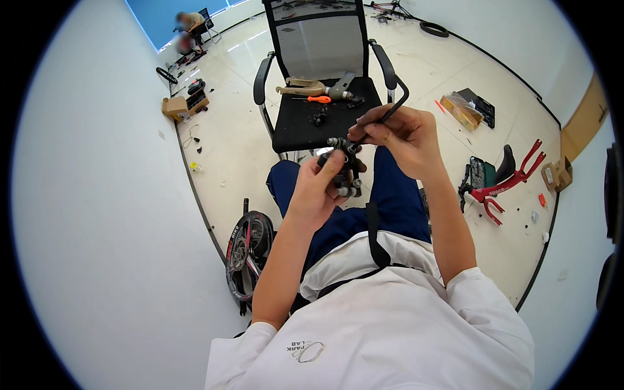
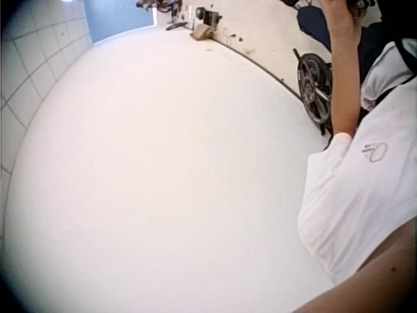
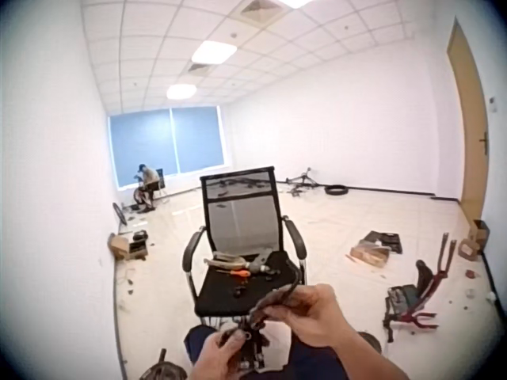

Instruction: The person assembles small bicycle components on a chair, using an Allen key to tighten screws on a brake caliper. They then pick up a bicycle fork and a wheel, aligning the fork with the wheel hub.

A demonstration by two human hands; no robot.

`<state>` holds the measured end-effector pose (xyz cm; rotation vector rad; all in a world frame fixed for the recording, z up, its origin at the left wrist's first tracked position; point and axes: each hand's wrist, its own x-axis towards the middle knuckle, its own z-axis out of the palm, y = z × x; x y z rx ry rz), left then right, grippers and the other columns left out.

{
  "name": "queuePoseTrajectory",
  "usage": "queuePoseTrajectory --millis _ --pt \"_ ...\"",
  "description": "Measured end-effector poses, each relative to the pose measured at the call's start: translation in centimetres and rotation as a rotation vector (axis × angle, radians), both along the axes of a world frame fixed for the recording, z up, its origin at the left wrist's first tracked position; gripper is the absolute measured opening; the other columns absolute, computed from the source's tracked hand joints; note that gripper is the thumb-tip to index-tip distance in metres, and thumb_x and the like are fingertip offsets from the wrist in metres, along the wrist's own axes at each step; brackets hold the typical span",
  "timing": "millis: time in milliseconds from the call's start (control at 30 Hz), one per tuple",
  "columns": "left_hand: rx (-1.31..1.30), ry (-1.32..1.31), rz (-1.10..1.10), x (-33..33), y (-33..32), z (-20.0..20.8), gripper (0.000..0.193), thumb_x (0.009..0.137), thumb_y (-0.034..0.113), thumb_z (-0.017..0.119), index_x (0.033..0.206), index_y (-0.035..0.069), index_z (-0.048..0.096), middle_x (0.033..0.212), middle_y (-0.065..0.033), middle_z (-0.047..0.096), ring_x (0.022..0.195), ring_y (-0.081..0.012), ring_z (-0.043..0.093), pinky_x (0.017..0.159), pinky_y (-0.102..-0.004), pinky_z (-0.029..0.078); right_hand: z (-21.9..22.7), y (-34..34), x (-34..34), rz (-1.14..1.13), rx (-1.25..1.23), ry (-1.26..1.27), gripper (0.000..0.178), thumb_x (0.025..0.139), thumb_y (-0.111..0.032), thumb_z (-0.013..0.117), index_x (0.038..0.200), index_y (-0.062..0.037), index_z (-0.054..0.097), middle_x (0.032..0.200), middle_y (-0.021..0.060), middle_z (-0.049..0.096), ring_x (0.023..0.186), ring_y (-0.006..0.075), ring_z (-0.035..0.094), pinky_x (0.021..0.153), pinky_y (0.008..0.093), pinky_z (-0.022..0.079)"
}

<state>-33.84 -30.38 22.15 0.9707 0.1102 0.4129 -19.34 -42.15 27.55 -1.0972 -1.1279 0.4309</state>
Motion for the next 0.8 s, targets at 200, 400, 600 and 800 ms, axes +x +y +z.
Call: queuePoseTrajectory --millis 200,400,600,800 --pt "0.468 -0.069 0.408 1.1 -2.1 -0.7 0.033 0.089 0.016 0.072 0.115 -0.002 0.062 0.090 -0.0060 0.069 0.066 -0.0051 0.057 0.052 -0.0197 0.044 -1.3 1.2 -0.4 0.020 0.169 0.131 0.011 0.091 0.007 0.058 0.100 0.0086 0.064 0.091 0.0132 0.069 0.089 0.0231 0.070 0.082 0.0363 0.060" --pt "0.309 0.008 0.254 1.0 -1.3 -0.9 0.032 0.094 0.022 0.065 0.116 -0.001 0.060 0.092 -0.0077 0.069 0.067 -0.0056 0.057 0.054 -0.0196 0.043 -0.1 1.2 -1.0 -0.004 0.266 0.155 0.020 0.100 -0.012 0.051 0.108 0.0057 0.059 0.077 0.0073 0.064 0.071 0.0138 0.063 0.065 0.0252 0.052" --pt "0.225 -0.052 0.169 1.2 -1.9 -0.5 0.030 0.099 0.023 0.056 0.117 0.000 0.056 0.093 -0.0079 0.066 0.073 -0.0064 0.057 0.063 -0.0204 0.046 2.1 1.6 -1.6 -0.012 0.427 0.173 0.031 0.105 -0.025 0.044 0.094 0.0028 0.055 0.061 -0.0040 0.033 0.053 0.0053 0.023 0.049 0.0228 0.023" --pt "0.171 -0.070 0.401 2.4 -3.3 2.8 0.024 0.096 0.021 0.056 0.111 0.002 0.054 0.091 -0.0058 0.064 0.078 -0.0087 0.060 0.070 -0.0237 0.049 4.0 1.8 -3.9 -0.232 0.455 -0.076 0.024 0.104 -0.022 0.047 0.091 -0.0033 0.055 0.066 -0.0016 0.050 0.054 0.0045 0.039 0.050 0.0207 0.033"
